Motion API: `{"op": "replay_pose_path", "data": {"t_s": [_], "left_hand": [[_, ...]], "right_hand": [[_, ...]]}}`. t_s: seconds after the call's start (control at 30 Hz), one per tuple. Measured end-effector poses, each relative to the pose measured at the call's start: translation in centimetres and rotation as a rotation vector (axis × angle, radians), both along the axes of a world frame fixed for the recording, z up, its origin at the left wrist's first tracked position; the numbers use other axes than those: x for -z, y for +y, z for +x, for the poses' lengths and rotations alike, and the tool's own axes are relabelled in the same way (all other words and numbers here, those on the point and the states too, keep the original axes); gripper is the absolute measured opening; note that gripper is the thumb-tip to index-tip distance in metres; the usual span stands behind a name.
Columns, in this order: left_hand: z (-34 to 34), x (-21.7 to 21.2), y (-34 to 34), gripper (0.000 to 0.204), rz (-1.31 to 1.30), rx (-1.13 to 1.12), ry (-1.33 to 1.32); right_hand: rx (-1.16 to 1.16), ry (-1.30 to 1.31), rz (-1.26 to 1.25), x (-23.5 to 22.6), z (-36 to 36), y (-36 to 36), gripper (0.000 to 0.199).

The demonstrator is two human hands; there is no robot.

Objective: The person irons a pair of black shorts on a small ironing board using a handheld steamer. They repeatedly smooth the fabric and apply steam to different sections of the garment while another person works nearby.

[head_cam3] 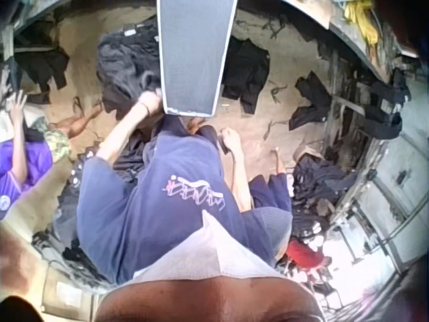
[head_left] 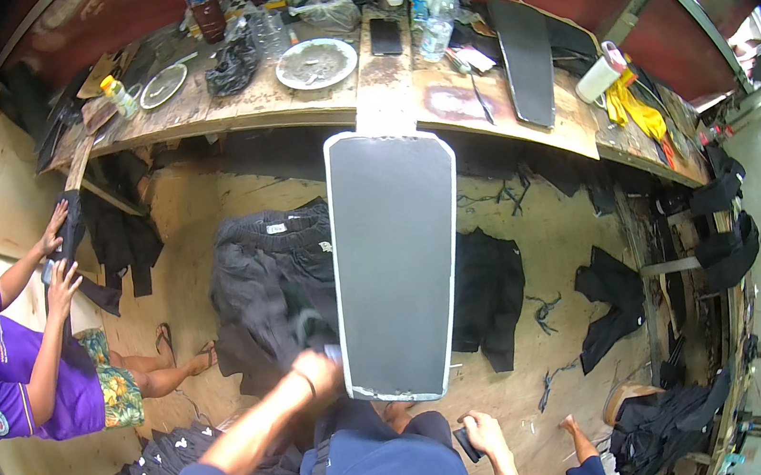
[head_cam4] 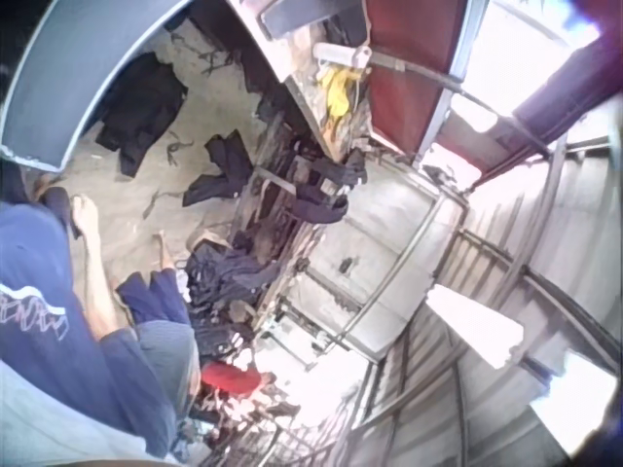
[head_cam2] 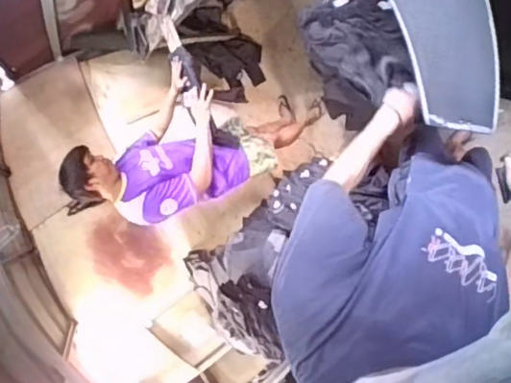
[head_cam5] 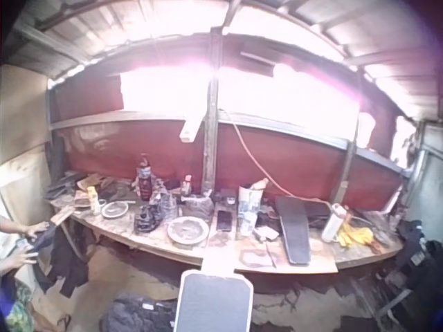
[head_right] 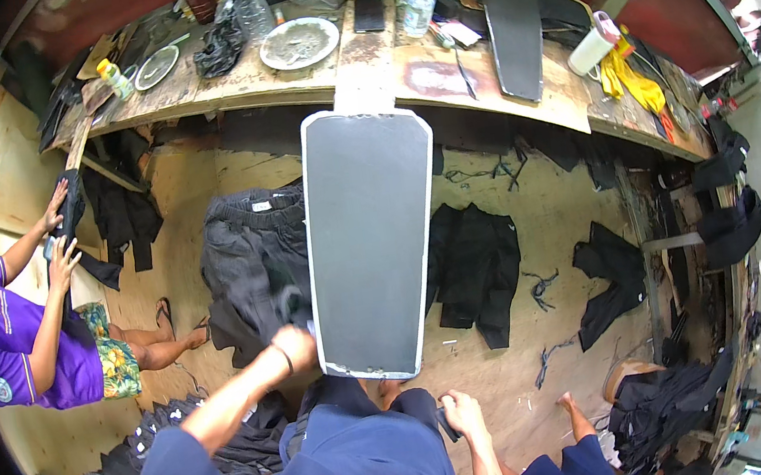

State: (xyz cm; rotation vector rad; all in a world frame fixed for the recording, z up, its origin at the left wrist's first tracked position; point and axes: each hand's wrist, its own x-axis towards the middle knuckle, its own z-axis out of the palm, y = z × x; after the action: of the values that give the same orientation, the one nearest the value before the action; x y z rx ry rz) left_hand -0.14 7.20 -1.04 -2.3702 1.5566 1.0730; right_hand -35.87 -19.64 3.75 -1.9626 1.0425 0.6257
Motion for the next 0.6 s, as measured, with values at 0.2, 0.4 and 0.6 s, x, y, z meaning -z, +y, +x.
{"op": "replay_pose_path", "data": {"t_s": [0.2,0.4,0.6], "left_hand": [[-12.9,-8.9,-0.1,0.037,-0.331,0.068,0.429],[-9.6,-14.7,-1.7,0.042,-0.419,-0.061,0.345],[-0.2,-16.5,-3.4,0.053,-0.773,-0.246,-0.186]], "right_hand": [[-0.474,-0.206,0.276,-8.7,8.4,3.7,0.066],[-0.725,0.171,0.049,-12.2,12.8,-0.6,0.058],[-0.495,-0.165,-0.197,-13.2,17.2,-6.7,0.058]]}}
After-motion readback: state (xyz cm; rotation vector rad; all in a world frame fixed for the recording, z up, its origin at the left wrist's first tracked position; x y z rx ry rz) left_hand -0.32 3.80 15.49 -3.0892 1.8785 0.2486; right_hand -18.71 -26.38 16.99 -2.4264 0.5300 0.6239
